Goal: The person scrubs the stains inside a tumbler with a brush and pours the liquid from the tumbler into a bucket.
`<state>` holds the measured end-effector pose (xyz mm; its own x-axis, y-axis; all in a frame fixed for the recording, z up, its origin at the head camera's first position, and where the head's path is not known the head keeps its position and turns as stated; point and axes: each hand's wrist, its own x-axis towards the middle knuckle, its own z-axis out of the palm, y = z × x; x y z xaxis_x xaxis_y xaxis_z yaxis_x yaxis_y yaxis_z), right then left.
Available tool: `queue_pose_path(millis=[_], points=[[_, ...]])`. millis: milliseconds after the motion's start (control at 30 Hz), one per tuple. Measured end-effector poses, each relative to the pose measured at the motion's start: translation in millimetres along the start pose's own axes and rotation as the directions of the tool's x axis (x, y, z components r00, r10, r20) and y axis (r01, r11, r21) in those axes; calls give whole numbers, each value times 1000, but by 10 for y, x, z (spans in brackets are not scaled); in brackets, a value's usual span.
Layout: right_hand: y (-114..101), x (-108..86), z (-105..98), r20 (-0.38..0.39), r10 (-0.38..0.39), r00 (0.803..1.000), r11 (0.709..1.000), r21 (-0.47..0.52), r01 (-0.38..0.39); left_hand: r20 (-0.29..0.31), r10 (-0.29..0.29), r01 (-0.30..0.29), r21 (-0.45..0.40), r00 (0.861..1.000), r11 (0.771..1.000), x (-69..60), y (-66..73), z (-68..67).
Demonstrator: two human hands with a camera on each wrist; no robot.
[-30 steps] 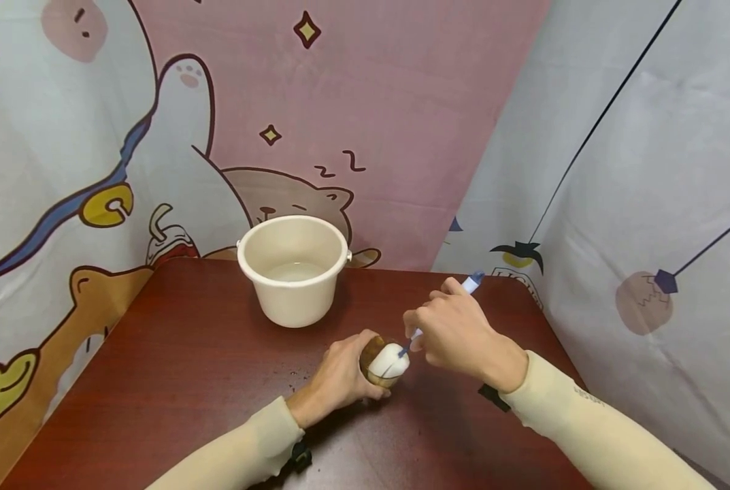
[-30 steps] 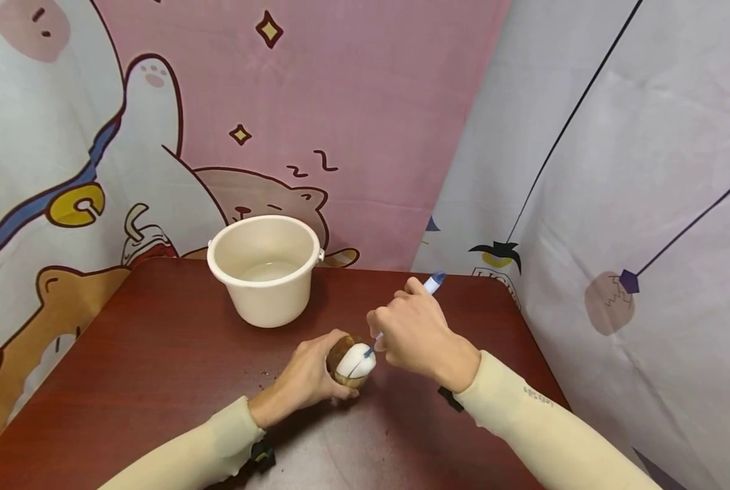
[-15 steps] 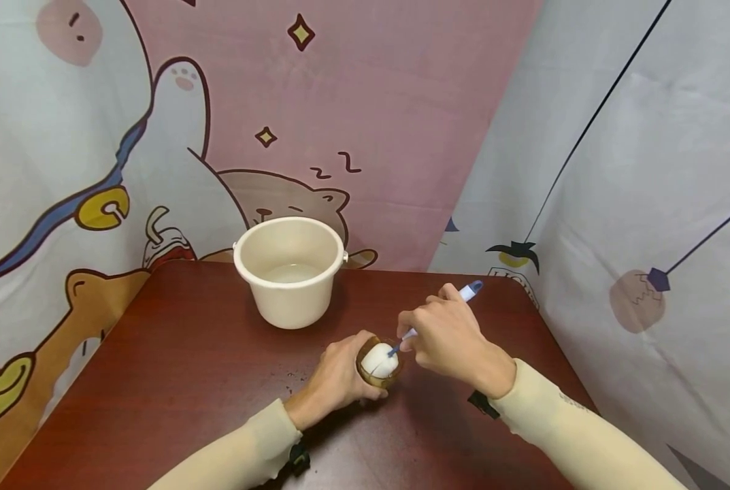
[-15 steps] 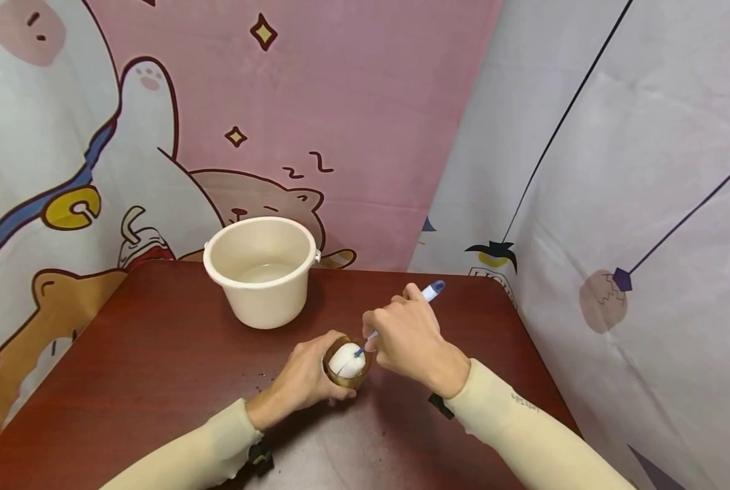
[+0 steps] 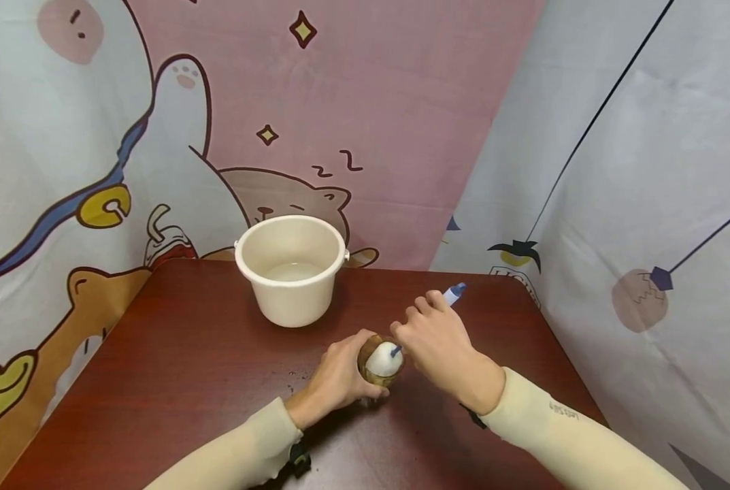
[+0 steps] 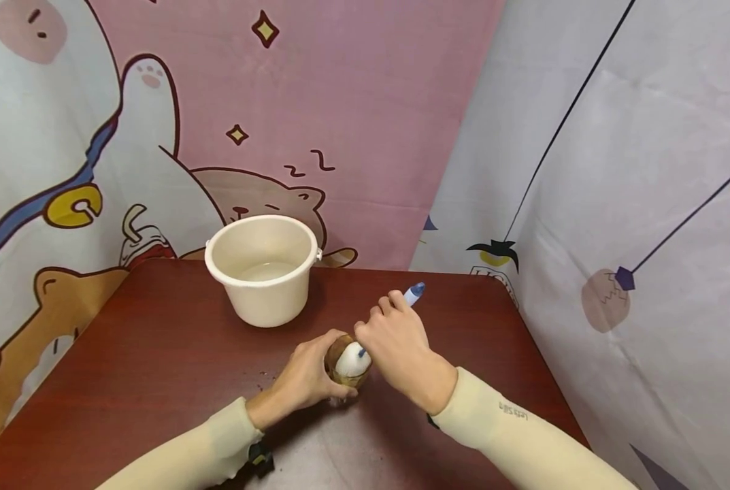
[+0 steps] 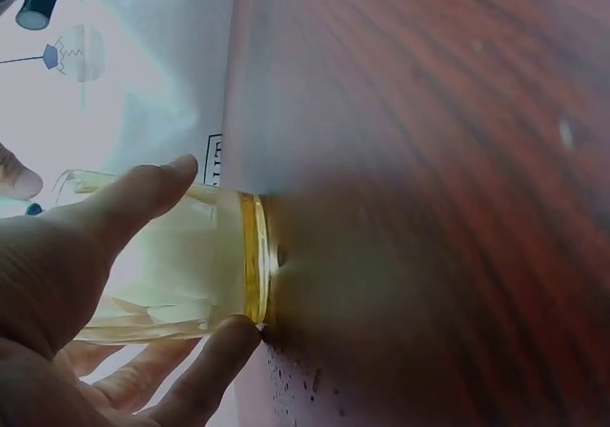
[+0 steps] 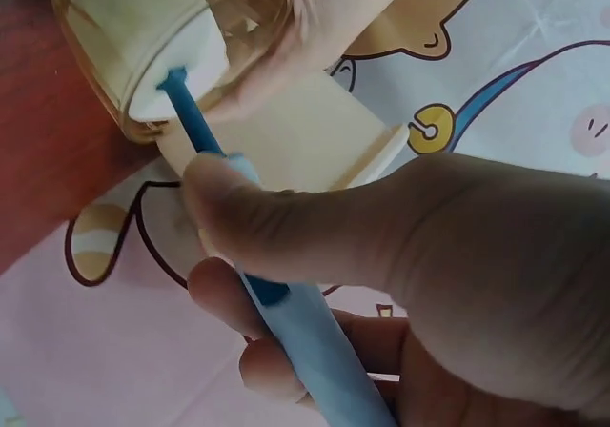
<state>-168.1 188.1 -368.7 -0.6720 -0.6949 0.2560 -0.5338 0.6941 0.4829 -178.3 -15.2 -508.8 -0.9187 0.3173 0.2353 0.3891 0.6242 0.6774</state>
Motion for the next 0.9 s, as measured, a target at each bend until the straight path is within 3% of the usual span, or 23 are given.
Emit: queue_pose_path(millis=[300, 633, 900], points=[[22, 6, -45, -101, -105, 989, 986, -139, 91, 13, 44, -43, -61, 999, 997, 10, -22, -38], [43, 50, 40, -114, -208, 971, 971, -146, 191, 52, 44, -36, -143, 998, 989, -26, -63, -145], [119, -10, 142, -153, -274, 949, 955, -157, 250, 52, 57, -49, -132, 997, 990, -28, -64, -156]])
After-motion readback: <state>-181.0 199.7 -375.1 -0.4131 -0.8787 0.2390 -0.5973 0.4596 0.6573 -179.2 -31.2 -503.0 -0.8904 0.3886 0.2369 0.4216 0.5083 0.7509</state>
